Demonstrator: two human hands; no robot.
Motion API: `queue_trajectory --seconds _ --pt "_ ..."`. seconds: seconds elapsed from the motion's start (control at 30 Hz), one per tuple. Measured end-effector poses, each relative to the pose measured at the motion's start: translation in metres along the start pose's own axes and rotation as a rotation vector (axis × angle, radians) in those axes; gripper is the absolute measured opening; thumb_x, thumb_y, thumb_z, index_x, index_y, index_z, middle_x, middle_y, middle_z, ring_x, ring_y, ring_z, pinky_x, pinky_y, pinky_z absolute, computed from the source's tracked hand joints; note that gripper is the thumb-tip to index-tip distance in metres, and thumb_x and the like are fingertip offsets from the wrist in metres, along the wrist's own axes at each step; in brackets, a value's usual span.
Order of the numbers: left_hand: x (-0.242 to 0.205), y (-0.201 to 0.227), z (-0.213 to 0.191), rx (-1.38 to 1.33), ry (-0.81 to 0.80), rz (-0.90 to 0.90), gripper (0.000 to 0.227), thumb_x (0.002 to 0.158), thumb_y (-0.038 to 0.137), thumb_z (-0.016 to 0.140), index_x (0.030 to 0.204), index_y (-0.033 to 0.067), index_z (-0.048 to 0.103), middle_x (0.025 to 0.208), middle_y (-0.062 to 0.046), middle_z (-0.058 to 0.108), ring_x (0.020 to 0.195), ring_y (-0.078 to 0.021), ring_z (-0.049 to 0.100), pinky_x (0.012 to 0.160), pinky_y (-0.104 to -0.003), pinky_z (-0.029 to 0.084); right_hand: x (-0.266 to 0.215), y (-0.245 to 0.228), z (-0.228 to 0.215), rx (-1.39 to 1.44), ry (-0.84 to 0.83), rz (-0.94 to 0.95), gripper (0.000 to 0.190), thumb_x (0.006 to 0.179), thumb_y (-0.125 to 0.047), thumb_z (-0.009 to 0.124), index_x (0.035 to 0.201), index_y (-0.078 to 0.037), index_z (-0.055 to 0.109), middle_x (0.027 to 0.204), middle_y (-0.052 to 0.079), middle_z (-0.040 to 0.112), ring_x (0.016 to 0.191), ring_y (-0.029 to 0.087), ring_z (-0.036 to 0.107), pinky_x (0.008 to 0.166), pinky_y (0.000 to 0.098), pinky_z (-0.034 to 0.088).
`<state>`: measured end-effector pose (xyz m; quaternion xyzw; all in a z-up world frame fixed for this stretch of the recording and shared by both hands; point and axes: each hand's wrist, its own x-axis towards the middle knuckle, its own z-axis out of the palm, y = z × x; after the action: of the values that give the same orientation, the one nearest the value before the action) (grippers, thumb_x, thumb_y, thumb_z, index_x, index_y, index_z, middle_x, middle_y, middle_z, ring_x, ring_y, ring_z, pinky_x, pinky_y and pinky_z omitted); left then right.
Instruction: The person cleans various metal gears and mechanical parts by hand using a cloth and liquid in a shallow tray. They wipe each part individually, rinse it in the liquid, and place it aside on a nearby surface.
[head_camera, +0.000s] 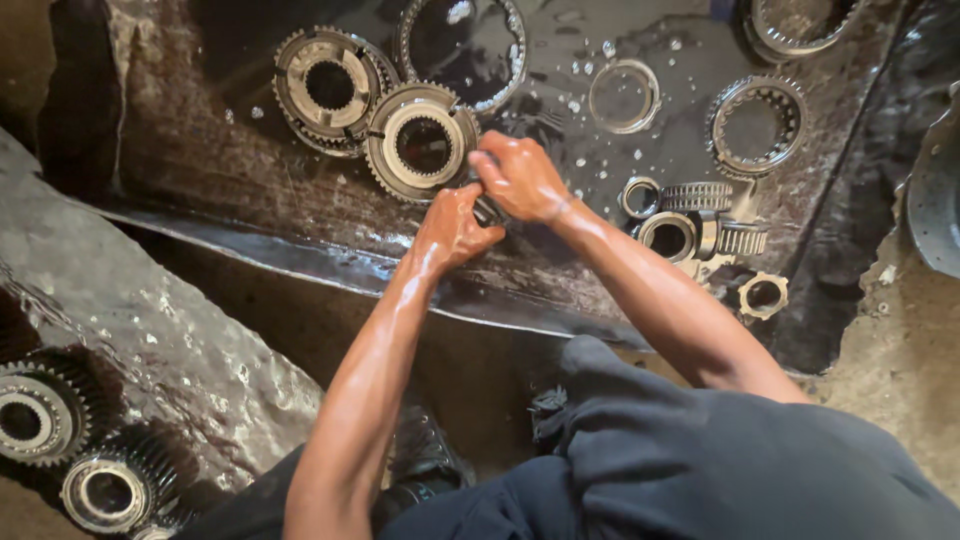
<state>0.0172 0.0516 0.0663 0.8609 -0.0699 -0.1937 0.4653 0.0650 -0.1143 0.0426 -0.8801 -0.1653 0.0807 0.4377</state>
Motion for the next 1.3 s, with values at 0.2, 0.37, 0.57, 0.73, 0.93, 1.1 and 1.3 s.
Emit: queue_trajectory --seconds 0.2,0.37,0.57,0.73,0.93,1.1,1.3 --pt "0.000 -0.018 0.004 0.090 0.017 -0.002 0.040 0.071 0.024 0.078 0.099 -0.0031 0.070 0.088 -0.027 0.072 0.085 -0.0428 0.071 0.074 -0.046 0.056 0.039 0.026 0.018 0.052 0.039 0.272 0.035 0.091 -0.038 0.070 0.092 -0.003 0.075 0.079 0.022 0.071 0.075 0.040 0.074 0.074 0.0500 0.056" --pt "-0.004 -0.029 0.010 0.121 0.106 0.245 0.063 0.070 0.032 0.084 0.117 -0.0071 0.066 0.108 -0.029 0.072 0.097 -0.0397 0.072 0.085 -0.045 0.057 -0.001 0.046 -0.017 -0.314 0.424 0.025 0.038 0.100 -0.031 0.070 0.124 -0.002 0.065 0.117 0.022 0.068 0.106 0.042 0.065 0.089 0.0512 0.052" --pt "-0.010 -0.009 -0.009 0.166 0.017 0.167 0.076 0.071 0.045 0.093 0.116 -0.0094 0.064 0.111 -0.030 0.069 0.105 -0.0405 0.068 0.093 -0.048 0.052 -0.044 0.070 -0.037 -0.583 0.013 -0.418 0.034 0.091 -0.020 0.072 0.121 -0.006 0.064 0.130 0.018 0.061 0.120 0.039 0.060 0.101 0.0482 0.049" --pt "-0.012 0.004 -0.015 0.184 -0.089 0.005 0.057 0.073 0.039 0.088 0.109 -0.0016 0.069 0.102 -0.025 0.073 0.100 -0.0382 0.069 0.086 -0.044 0.053 -0.036 0.052 -0.032 0.017 0.354 0.107 0.033 0.103 -0.022 0.067 0.128 -0.001 0.065 0.120 0.018 0.066 0.114 0.036 0.063 0.102 0.0421 0.049" --pt "-0.004 -0.012 0.030 -0.231 0.072 -0.043 0.043 0.079 0.026 0.073 0.113 0.0010 0.065 0.092 -0.019 0.076 0.082 -0.0325 0.075 0.075 -0.041 0.057 -0.073 -0.024 -0.012 0.272 0.321 -0.105 0.039 0.108 -0.027 0.057 0.136 0.000 0.058 0.133 0.020 0.061 0.126 0.033 0.058 0.106 0.0390 0.046" --pt "0.014 -0.016 0.059 -0.214 0.169 0.189 0.038 0.081 0.022 0.076 0.109 0.0000 0.065 0.096 -0.021 0.075 0.089 -0.0308 0.075 0.079 -0.041 0.057 -0.051 0.007 0.005 0.031 0.405 -0.105 0.026 0.110 -0.025 0.053 0.118 -0.005 0.067 0.114 0.017 0.069 0.110 0.032 0.066 0.096 0.0420 0.049" --pt "0.006 -0.007 0.062 -0.228 0.098 -0.089 0.044 0.077 0.026 0.076 0.110 0.0001 0.064 0.088 -0.020 0.076 0.080 -0.0309 0.077 0.075 -0.040 0.058 -0.010 0.058 0.011 0.280 0.314 0.422 0.040 0.117 -0.031 0.054 0.101 0.004 0.063 0.089 0.025 0.061 0.086 0.040 0.052 0.081 0.0440 0.048"
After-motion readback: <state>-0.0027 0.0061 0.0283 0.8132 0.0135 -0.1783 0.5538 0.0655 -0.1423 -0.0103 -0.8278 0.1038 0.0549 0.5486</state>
